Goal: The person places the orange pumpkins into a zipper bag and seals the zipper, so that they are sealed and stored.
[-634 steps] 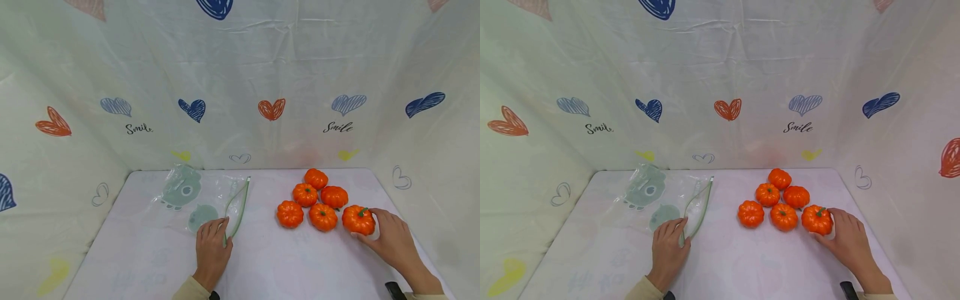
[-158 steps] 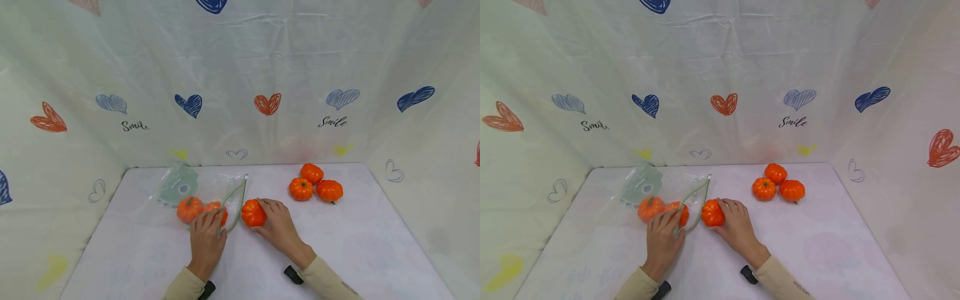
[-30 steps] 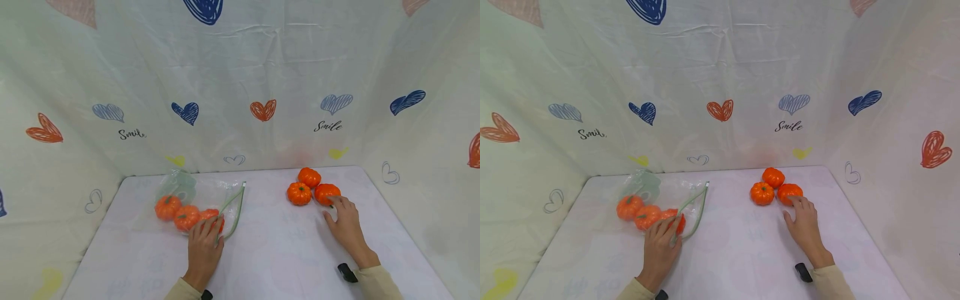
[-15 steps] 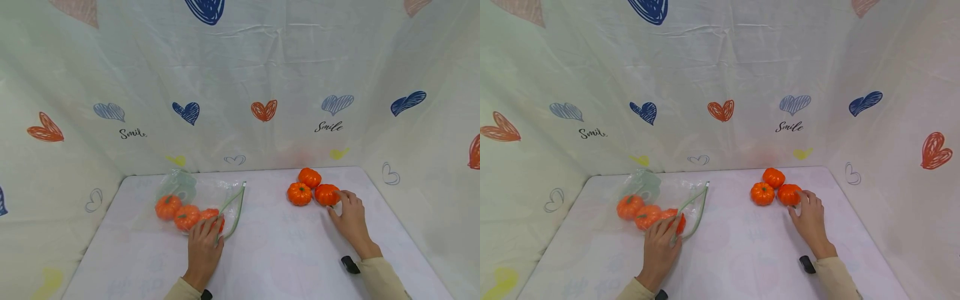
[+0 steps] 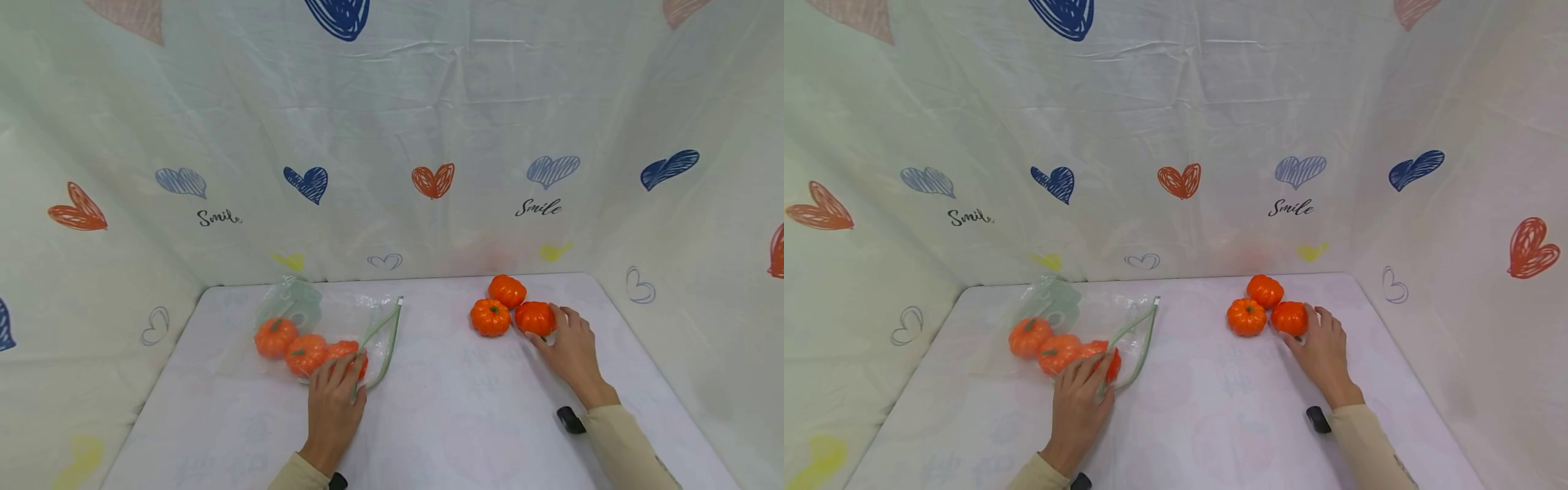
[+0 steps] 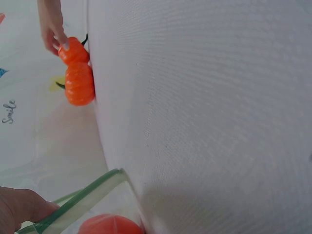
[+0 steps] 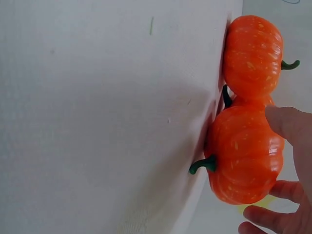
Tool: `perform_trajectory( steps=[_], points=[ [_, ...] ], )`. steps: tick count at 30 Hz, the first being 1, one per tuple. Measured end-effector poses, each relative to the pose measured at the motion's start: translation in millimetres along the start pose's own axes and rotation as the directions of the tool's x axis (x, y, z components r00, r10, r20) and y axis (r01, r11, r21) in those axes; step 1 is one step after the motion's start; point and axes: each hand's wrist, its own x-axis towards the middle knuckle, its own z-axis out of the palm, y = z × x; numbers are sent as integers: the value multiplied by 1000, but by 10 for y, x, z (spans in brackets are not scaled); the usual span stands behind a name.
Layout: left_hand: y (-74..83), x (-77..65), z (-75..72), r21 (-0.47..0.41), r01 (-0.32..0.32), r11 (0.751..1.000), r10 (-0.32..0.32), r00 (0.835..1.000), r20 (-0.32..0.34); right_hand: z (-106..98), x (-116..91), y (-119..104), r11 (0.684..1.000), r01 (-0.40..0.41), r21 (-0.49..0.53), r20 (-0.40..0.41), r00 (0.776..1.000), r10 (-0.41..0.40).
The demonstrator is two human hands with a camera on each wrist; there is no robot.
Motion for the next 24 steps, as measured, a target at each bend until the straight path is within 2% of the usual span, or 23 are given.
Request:
perform_trajectory(
  steps=[6, 16, 24],
  points=[
    [-5, -8, 10, -5, 2, 1000, -2, 1000, 7, 41, 40, 9, 999, -19, -36, 33, 999, 20],
    [1, -8, 31, -5, -20, 1000, 20, 1000, -24, 90, 71, 40, 1000, 8, -14, -22, 1000, -8],
    [-14, 3, 35, -4, -24, 1000, 24, 1000, -17, 83, 45, 41, 999, -39, 7, -23, 999, 39]
  ],
)
